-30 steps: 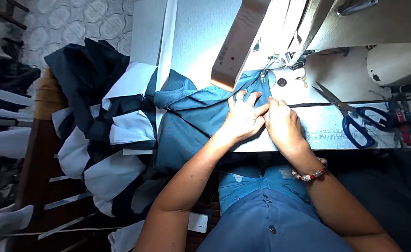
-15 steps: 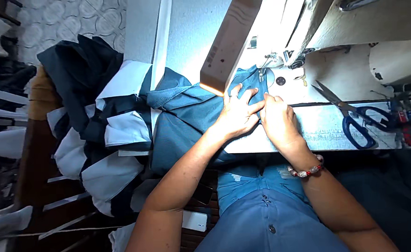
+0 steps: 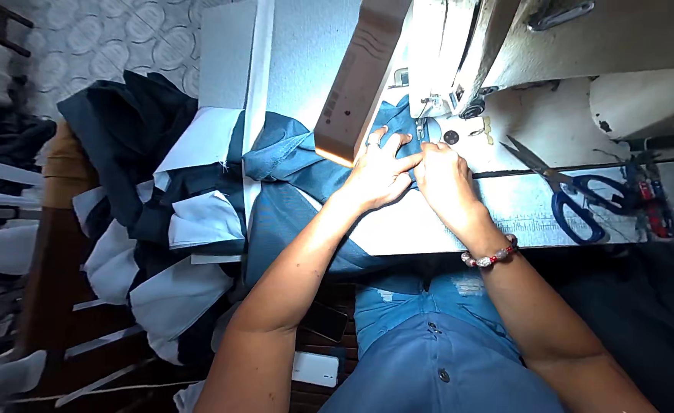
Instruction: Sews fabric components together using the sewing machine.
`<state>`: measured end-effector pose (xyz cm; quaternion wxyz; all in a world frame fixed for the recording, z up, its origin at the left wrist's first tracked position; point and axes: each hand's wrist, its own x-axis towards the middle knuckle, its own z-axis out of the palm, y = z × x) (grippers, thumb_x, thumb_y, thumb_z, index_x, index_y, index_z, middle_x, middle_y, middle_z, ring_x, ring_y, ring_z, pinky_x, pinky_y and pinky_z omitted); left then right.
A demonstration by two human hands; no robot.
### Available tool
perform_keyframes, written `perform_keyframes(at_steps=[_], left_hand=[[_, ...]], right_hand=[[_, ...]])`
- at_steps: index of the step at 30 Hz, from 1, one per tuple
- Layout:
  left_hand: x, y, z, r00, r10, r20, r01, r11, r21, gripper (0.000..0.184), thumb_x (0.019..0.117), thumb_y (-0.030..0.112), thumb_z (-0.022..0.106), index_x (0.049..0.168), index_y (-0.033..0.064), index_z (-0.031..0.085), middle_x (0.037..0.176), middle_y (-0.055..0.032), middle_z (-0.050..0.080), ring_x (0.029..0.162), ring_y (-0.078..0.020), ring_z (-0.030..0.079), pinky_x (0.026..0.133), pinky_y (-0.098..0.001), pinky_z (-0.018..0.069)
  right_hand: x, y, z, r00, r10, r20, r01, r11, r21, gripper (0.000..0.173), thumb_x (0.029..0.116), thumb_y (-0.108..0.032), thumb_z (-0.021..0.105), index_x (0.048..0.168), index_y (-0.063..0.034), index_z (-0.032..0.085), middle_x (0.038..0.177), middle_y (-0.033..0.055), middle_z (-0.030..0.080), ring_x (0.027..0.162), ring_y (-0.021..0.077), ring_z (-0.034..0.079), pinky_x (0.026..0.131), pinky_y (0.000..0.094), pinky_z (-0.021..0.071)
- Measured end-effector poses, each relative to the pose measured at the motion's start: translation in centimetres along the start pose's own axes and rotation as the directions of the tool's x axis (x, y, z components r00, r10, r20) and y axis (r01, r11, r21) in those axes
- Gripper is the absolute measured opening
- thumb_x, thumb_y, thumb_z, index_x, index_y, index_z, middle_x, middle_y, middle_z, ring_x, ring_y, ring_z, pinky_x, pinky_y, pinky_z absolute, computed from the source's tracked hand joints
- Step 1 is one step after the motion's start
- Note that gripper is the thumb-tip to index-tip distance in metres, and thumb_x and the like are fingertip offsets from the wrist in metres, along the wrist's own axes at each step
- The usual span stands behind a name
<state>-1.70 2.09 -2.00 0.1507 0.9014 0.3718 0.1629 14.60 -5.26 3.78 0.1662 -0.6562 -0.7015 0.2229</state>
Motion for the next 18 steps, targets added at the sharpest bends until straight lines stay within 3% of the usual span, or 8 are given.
perform_keyframes(at_steps=[4,7,9,11,12,14,16,18], left_hand=[[0.4,-0.2,-0.1,0.999,0.025,-0.039,-0.026,0.999,-0.028,0.046,0.0934,0.019,0.043,0.127,0.0182,0.074,0.138,-0.0266,0.059,0.135,-0.0586,0.041,0.105,-0.0795,0.0164],[0.3,1.7,-1.0,0.988,-0.126,0.093,0.124,0.992,0.033,0.048,0.1000,0.024,0.039,0.139,0.0213,0.065,0.154,-0.0209,0.047,0.148,-0.0551,0.025,0.106,-0.0842,0.0067],[-0.7,3.5,-1.2,0.981,-0.181,0.072,0.172,0.978,0.117,0.048,0.1034,0.032,0.036,0.142,0.0216,0.062,0.158,-0.0167,0.045,0.152,-0.0511,0.021,0.109,-0.0838,0.0019],[-2.5,4.6,-0.7,0.986,-0.154,-0.063,0.163,0.971,0.176,0.045,0.0989,0.036,0.048,0.135,0.0166,0.068,0.148,-0.0167,0.056,0.147,-0.0483,0.035,0.114,-0.0784,0.0114],[-3.3,4.7,-0.5,0.980,-0.158,-0.122,0.179,0.967,0.184,0.041,0.0962,0.034,0.054,0.128,0.0144,0.071,0.140,-0.0160,0.062,0.141,-0.0458,0.045,0.114,-0.0741,0.0214],[-4.3,4.1,0.5,0.940,-0.210,-0.268,0.237,0.969,0.074,0.023,0.0979,0.023,0.060,0.107,0.0084,0.076,0.112,-0.0133,0.073,0.118,-0.0374,0.063,0.103,-0.0611,0.0406],[-4.5,3.5,1.4,0.870,-0.334,-0.364,0.291,0.942,-0.169,0.020,0.1004,0.017,0.059,0.099,0.0051,0.075,0.096,-0.0106,0.073,0.100,-0.0286,0.066,0.092,-0.0510,0.0444],[-4.2,3.7,1.6,0.822,-0.410,-0.395,0.299,0.901,-0.314,0.021,0.1013,0.016,0.057,0.100,0.0034,0.075,0.094,-0.0096,0.071,0.095,-0.0242,0.065,0.090,-0.0487,0.0447]], right_hand=[[1.0,1.7,1.3,0.994,-0.064,-0.085,0.073,0.992,0.104,0.035,0.1047,-0.007,0.050,0.136,0.0063,0.057,0.122,0.0289,0.062,0.102,0.0443,0.066,0.084,0.0544,0.0546],[0.4,3.2,1.2,0.991,-0.080,-0.110,0.092,0.990,0.104,0.036,0.1040,-0.010,0.054,0.136,0.0065,0.059,0.123,0.0301,0.063,0.104,0.0449,0.066,0.087,0.0561,0.0540],[-0.8,4.2,0.3,0.995,-0.029,-0.095,0.032,0.999,0.029,0.039,0.1012,-0.010,0.057,0.138,0.0030,0.059,0.121,0.0288,0.059,0.104,0.0451,0.063,0.082,0.0582,0.0527],[-2.1,5.4,0.2,0.989,-0.025,-0.148,0.021,0.999,-0.026,0.038,0.0989,-0.011,0.058,0.134,0.0008,0.063,0.119,0.0274,0.059,0.106,0.0469,0.059,0.082,0.0614,0.0497],[-2.4,5.7,0.4,0.986,-0.027,-0.167,0.022,0.999,-0.030,0.035,0.0970,-0.010,0.057,0.130,0.0007,0.066,0.117,0.0267,0.059,0.107,0.0477,0.058,0.082,0.0628,0.0473],[-2.6,5.8,1.0,0.987,-0.033,-0.158,0.029,0.999,-0.030,0.033,0.0941,-0.009,0.059,0.124,-0.0020,0.069,0.117,0.0245,0.060,0.109,0.0474,0.055,0.084,0.0633,0.0437],[-2.1,5.2,2.0,0.983,-0.059,-0.172,0.061,0.998,0.003,0.038,0.0916,-0.012,0.060,0.128,-0.0059,0.069,0.123,0.0219,0.059,0.112,0.0459,0.053,0.084,0.0623,0.0410],[-0.9,4.8,3.0,0.971,-0.055,-0.232,0.084,0.990,0.114,0.043,0.0908,-0.016,0.065,0.133,-0.0072,0.067,0.129,0.0197,0.061,0.115,0.0450,0.053,0.084,0.0619,0.0401]])
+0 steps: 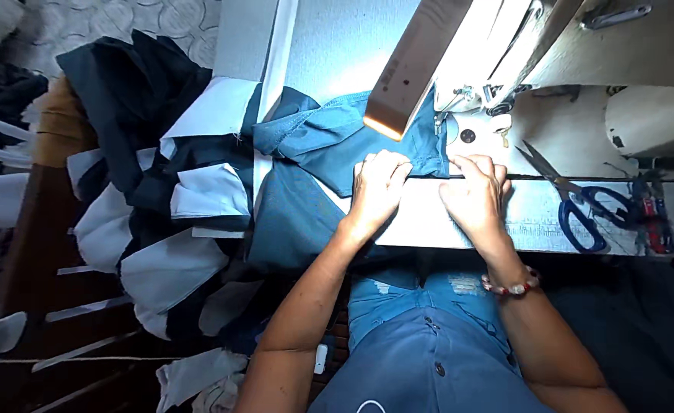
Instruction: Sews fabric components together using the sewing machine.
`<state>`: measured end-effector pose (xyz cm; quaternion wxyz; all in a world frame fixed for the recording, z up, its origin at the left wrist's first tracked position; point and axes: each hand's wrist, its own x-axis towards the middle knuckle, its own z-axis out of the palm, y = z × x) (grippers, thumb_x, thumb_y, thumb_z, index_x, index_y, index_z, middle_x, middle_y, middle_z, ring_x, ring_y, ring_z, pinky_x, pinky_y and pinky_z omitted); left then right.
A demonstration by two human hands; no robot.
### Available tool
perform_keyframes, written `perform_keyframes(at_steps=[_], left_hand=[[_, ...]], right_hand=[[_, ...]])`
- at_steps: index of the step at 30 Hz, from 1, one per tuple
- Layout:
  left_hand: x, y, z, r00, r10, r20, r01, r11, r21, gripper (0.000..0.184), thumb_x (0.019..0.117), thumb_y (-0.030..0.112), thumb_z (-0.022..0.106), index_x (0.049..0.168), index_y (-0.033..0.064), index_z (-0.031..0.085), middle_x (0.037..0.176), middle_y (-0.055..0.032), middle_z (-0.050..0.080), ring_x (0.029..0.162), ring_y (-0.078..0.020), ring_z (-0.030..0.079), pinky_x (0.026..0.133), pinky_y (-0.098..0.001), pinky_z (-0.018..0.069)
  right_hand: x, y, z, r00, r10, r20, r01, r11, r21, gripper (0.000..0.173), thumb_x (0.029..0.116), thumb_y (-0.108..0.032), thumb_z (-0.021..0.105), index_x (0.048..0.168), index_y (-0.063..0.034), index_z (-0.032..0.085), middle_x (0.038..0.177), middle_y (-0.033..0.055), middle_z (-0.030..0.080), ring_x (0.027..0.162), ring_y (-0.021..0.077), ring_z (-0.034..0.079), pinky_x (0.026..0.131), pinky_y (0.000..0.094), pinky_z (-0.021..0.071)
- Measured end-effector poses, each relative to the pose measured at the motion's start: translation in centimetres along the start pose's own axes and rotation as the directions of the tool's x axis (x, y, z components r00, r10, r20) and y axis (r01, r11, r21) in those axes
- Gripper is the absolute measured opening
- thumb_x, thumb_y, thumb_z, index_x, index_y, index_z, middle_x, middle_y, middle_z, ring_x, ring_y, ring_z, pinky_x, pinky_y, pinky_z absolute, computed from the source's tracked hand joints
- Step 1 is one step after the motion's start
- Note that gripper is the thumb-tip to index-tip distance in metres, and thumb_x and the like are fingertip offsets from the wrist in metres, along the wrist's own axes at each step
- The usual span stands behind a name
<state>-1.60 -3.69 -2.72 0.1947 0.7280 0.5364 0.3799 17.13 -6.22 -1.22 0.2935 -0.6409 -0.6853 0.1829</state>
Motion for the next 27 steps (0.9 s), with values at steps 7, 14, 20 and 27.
perform_keyframes(at_steps=[7,14,20,27], left_hand=[[-0.8,2.2,1.3,0.980,0.141,-0.141,-0.117,0.979,0.166,0.029,0.0990,0.009,0.057,0.125,0.0037,0.069,0.118,-0.0147,0.072,0.116,-0.0313,0.063,0.104,-0.0517,0.0393],[0.3,2.3,2.0,0.975,0.198,-0.104,-0.174,0.964,0.201,0.054,0.0860,0.002,0.058,0.139,0.0065,0.061,0.123,-0.0213,0.065,0.120,-0.0414,0.057,0.100,-0.0579,0.0390],[1.3,1.2,2.2,0.862,0.504,-0.048,-0.438,0.790,0.429,0.020,0.0861,0.013,0.070,0.105,0.0152,0.077,0.120,-0.0111,0.074,0.131,-0.0434,0.057,0.109,-0.0663,0.0323],[-0.3,0.7,1.5,0.837,0.505,0.213,-0.544,0.809,0.220,0.018,0.0923,0.014,0.062,0.097,0.0084,0.078,0.108,-0.0093,0.077,0.125,-0.0378,0.062,0.113,-0.0670,0.0295]], right_hand=[[1.0,-2.5,0.1,0.992,-0.010,-0.127,0.060,0.916,0.396,0.042,0.0976,-0.003,0.061,0.137,0.0043,0.049,0.125,0.0201,0.063,0.113,0.0246,0.062,0.096,0.0342,0.0505],[0.7,-2.1,0.9,0.985,-0.057,-0.162,0.116,0.918,0.380,0.049,0.0933,0.002,0.058,0.142,0.0002,0.049,0.113,0.0170,0.066,0.092,0.0189,0.064,0.078,0.0295,0.0535],[-2.3,-4.3,-1.4,0.785,0.352,0.509,-0.539,-0.016,0.842,0.018,0.1075,-0.008,0.043,0.122,-0.0164,0.051,0.077,-0.0032,0.055,0.045,0.0008,0.041,0.042,0.0145,0.0391],[-3.0,0.0,-3.4,0.933,0.212,0.290,-0.334,0.810,0.482,0.035,0.0967,0.001,0.057,0.131,0.0018,0.055,0.097,0.0078,0.065,0.058,0.0065,0.058,0.053,0.0222,0.0527]])
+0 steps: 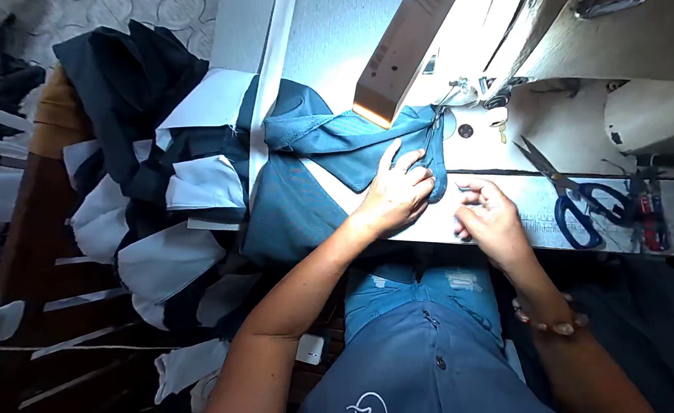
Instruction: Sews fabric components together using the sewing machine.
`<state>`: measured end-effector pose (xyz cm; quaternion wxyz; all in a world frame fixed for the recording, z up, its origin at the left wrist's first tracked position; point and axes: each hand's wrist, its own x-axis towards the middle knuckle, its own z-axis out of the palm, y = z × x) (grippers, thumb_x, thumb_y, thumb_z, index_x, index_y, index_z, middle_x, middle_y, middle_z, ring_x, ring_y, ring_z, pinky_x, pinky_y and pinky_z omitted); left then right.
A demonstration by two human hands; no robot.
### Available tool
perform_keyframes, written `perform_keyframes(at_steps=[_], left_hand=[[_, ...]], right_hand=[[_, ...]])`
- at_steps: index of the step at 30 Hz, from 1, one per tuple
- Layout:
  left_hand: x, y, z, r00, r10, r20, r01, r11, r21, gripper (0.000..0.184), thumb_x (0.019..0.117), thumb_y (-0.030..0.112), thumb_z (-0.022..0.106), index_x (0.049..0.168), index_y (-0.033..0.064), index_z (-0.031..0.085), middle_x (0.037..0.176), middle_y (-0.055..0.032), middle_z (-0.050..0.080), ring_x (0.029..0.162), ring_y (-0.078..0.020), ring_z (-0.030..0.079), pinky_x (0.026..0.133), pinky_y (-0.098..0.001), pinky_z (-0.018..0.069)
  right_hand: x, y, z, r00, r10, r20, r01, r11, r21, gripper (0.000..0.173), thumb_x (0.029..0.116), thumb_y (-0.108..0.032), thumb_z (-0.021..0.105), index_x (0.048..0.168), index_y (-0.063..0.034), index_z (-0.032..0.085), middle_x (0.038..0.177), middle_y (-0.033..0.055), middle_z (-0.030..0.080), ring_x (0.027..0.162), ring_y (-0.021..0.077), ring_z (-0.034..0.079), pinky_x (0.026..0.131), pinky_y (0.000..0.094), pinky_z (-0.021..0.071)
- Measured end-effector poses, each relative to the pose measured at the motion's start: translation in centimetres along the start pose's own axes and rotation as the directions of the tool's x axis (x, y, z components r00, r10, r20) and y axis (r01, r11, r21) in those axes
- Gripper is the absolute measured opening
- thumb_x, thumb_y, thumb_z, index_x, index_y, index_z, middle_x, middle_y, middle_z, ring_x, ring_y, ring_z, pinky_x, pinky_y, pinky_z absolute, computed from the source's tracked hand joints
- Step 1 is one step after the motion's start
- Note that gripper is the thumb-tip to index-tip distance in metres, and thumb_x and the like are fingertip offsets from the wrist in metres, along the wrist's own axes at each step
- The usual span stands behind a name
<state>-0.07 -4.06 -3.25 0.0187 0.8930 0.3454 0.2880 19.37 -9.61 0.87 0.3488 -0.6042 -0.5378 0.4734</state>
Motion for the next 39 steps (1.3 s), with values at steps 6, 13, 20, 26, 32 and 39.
perform_keyframes(at_steps=[6,13,20,26,32,39], left_hand=[[-0.6,0.6,0.3,0.992,-0.116,0.053,0.120,0.990,-0.071,0.022,0.0922,0.019,0.058,0.101,0.0126,0.078,0.112,-0.0090,0.075,0.131,-0.0392,0.056,0.115,-0.0671,0.0248],[-0.9,0.6,0.5,0.993,-0.116,-0.021,0.114,0.991,-0.074,0.021,0.0915,0.019,0.060,0.098,0.0121,0.078,0.111,-0.0097,0.075,0.130,-0.0391,0.058,0.115,-0.0667,0.0268],[-1.2,0.7,0.6,0.991,-0.114,-0.072,0.110,0.992,-0.055,0.021,0.0919,0.019,0.059,0.096,0.0126,0.079,0.110,-0.0086,0.076,0.130,-0.0384,0.058,0.115,-0.0671,0.0264],[-1.1,0.8,0.6,0.987,-0.145,-0.065,0.140,0.986,-0.086,0.022,0.0931,0.018,0.058,0.097,0.0106,0.078,0.115,-0.0108,0.075,0.132,-0.0409,0.056,0.115,-0.0689,0.0261],[-1.1,0.5,0.8,0.988,-0.140,-0.058,0.132,0.984,-0.120,0.022,0.0921,0.017,0.057,0.097,0.0101,0.078,0.111,-0.0088,0.076,0.132,-0.0396,0.056,0.117,-0.0670,0.0243],[-1.1,0.2,0.6,0.983,-0.175,-0.053,0.167,0.978,-0.129,0.020,0.0905,0.014,0.058,0.088,0.0089,0.077,0.105,-0.0085,0.077,0.130,-0.0388,0.059,0.116,-0.0660,0.0249]], right_hand=[[2.2,-0.8,-0.4,0.878,-0.475,-0.055,0.360,0.734,-0.575,0.021,0.1003,-0.007,0.057,0.113,0.0018,0.072,0.100,0.0188,0.067,0.078,0.0269,0.064,0.068,0.0400,0.0520],[3.3,-2.2,1.9,0.939,-0.323,0.118,0.308,0.635,-0.709,0.019,0.1008,-0.006,0.061,0.112,0.0063,0.069,0.105,0.0247,0.064,0.095,0.0424,0.067,0.079,0.0540,0.0555],[4.3,-1.1,0.6,0.856,-0.443,0.266,0.463,0.429,-0.776,0.011,0.0979,-0.004,0.058,0.101,0.0060,0.062,0.099,0.0246,0.061,0.088,0.0420,0.066,0.071,0.0523,0.0539],[7.1,-0.6,-2.7,0.959,-0.195,0.208,0.273,0.841,-0.468,0.017,0.0986,-0.009,0.055,0.086,0.0000,0.061,0.072,0.0038,0.053,0.064,0.0091,0.048,0.061,0.0274,0.0407],[5.6,0.2,-1.4,0.960,-0.213,0.182,0.159,0.950,0.270,0.018,0.1009,-0.005,0.042,0.096,-0.0106,0.058,0.112,0.0000,0.067,0.066,-0.0004,0.058,0.055,0.0137,0.0465],[2.2,-0.4,-0.2,0.990,0.121,0.075,-0.142,0.884,0.446,0.022,0.1021,-0.006,0.038,0.086,-0.0163,0.049,0.060,-0.0080,0.042,0.041,-0.0008,0.033,0.040,0.0126,0.0305]])
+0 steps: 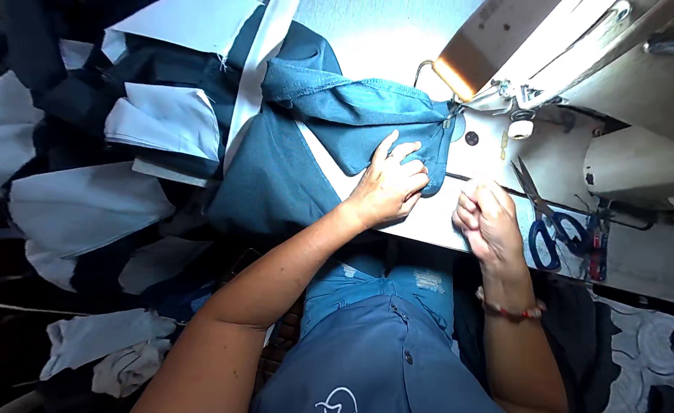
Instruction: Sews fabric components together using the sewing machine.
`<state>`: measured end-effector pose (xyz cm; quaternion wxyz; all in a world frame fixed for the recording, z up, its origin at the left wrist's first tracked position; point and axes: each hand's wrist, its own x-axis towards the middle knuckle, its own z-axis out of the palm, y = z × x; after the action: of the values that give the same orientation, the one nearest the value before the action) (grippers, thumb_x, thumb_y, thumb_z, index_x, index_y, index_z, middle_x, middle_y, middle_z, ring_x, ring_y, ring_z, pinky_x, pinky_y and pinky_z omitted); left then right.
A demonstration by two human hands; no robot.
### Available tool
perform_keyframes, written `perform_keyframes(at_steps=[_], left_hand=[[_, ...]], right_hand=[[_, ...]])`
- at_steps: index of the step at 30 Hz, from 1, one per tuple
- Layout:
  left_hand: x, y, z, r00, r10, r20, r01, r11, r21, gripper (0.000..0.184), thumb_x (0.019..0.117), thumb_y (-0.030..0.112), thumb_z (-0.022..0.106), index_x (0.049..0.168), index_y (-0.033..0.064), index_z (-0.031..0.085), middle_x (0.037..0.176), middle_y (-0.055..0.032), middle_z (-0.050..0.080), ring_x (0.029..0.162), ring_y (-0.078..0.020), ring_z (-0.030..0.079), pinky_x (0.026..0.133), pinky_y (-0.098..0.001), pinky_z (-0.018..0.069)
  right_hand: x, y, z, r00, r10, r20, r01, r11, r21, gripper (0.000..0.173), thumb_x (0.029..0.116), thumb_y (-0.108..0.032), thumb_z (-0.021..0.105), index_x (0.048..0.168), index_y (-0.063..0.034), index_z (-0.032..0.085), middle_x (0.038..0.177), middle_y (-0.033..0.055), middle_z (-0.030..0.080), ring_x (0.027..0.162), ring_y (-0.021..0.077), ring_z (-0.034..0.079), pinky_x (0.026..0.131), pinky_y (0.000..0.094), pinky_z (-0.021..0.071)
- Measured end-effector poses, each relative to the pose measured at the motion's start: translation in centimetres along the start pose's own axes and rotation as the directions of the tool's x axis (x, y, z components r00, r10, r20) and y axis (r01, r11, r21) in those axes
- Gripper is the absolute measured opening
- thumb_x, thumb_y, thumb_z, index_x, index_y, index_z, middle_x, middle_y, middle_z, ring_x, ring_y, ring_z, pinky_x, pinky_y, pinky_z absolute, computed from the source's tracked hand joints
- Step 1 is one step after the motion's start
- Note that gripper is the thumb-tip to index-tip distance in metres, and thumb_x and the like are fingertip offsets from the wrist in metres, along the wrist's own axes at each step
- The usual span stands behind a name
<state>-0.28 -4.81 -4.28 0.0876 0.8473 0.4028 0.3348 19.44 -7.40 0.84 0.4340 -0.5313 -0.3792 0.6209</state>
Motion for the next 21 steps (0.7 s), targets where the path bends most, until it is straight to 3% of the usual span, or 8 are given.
perform_keyframes(at_steps=[3,5,6,7,9,15,18,21], left_hand=[[0.1,-0.1,0.0,1.000,-0.002,-0.002,0.002,1.000,-0.022,0.019,0.0912,0.014,0.058,0.089,0.0081,0.076,0.104,-0.0096,0.077,0.129,-0.0397,0.059,0.115,-0.0668,0.0262],[0.2,0.0,-0.1,1.000,-0.004,-0.001,0.004,0.999,-0.046,0.020,0.0925,0.015,0.058,0.091,0.0080,0.077,0.105,-0.0095,0.076,0.129,-0.0397,0.058,0.115,-0.0675,0.0248],[0.3,0.0,-0.2,1.000,-0.003,-0.003,0.003,0.999,-0.051,0.020,0.0925,0.015,0.058,0.092,0.0083,0.077,0.105,-0.0093,0.076,0.130,-0.0398,0.058,0.115,-0.0683,0.0245],[0.5,0.2,-0.3,1.000,-0.003,-0.013,0.003,0.999,-0.053,0.020,0.0919,0.015,0.059,0.092,0.0085,0.077,0.105,-0.0093,0.077,0.129,-0.0403,0.058,0.114,-0.0689,0.0246],[0.9,0.8,-0.7,0.999,-0.020,-0.028,0.019,0.999,-0.042,0.019,0.0909,0.016,0.060,0.092,0.0091,0.078,0.109,-0.0095,0.076,0.130,-0.0407,0.057,0.114,-0.0692,0.0248],[3.1,1.7,0.4,0.983,-0.166,-0.083,0.174,0.979,0.102,0.040,0.0819,0.018,0.073,0.121,0.0088,0.072,0.128,-0.0101,0.071,0.136,-0.0427,0.052,0.109,-0.0750,0.0251],[4.6,-0.4,0.7,0.987,-0.071,-0.144,0.104,0.965,0.241,0.015,0.0875,0.004,0.067,0.097,0.0103,0.076,0.107,-0.0071,0.077,0.126,-0.0390,0.061,0.112,-0.0705,0.0268],[4.5,-1.3,-0.5,0.999,0.042,0.002,-0.041,0.959,0.282,0.018,0.0898,-0.005,0.063,0.083,0.0071,0.073,0.096,-0.0086,0.076,0.126,-0.0380,0.061,0.115,-0.0690,0.0249]], right_hand=[[-1.4,1.4,-1.6,0.972,-0.207,-0.110,0.172,0.949,-0.262,0.016,0.0942,0.004,0.047,0.089,-0.0097,0.055,0.063,-0.0075,0.050,0.046,-0.0022,0.042,0.045,0.0127,0.0374],[-0.6,3.0,-2.4,0.843,-0.538,0.012,0.428,0.657,-0.621,0.016,0.0881,0.003,0.059,0.102,0.0029,0.066,0.085,0.0030,0.062,0.066,0.0016,0.053,0.061,0.0155,0.0460],[0.1,3.1,-2.2,0.780,-0.615,0.119,0.483,0.471,-0.738,0.024,0.0872,0.000,0.063,0.110,0.0052,0.069,0.099,0.0128,0.065,0.083,0.0145,0.061,0.074,0.0266,0.0514],[0.9,3.1,-1.9,0.735,-0.643,0.215,0.512,0.319,-0.797,0.030,0.0885,-0.005,0.067,0.118,0.0033,0.070,0.111,0.0195,0.066,0.100,0.0281,0.064,0.086,0.0398,0.0533],[2.4,3.2,-1.1,0.664,-0.672,0.328,0.555,0.149,-0.819,0.032,0.0917,-0.009,0.066,0.123,-0.0040,0.072,0.121,0.0212,0.066,0.109,0.0391,0.061,0.089,0.0517,0.0478],[2.5,2.2,0.4,0.559,-0.777,0.290,0.602,0.139,-0.787,0.018,0.0913,-0.003,0.061,0.100,-0.0011,0.077,0.112,0.0158,0.073,0.104,0.0339,0.065,0.087,0.0473,0.0477],[2.4,2.5,1.4,0.548,-0.792,0.271,0.575,0.121,-0.809,0.017,0.0915,-0.005,0.062,0.097,-0.0025,0.078,0.110,0.0132,0.075,0.101,0.0324,0.066,0.084,0.0471,0.0460],[2.1,3.6,1.1,0.600,-0.744,0.295,0.508,0.069,-0.859,0.017,0.0927,-0.009,0.062,0.096,-0.0058,0.078,0.110,0.0108,0.075,0.102,0.0331,0.066,0.084,0.0507,0.0431]])
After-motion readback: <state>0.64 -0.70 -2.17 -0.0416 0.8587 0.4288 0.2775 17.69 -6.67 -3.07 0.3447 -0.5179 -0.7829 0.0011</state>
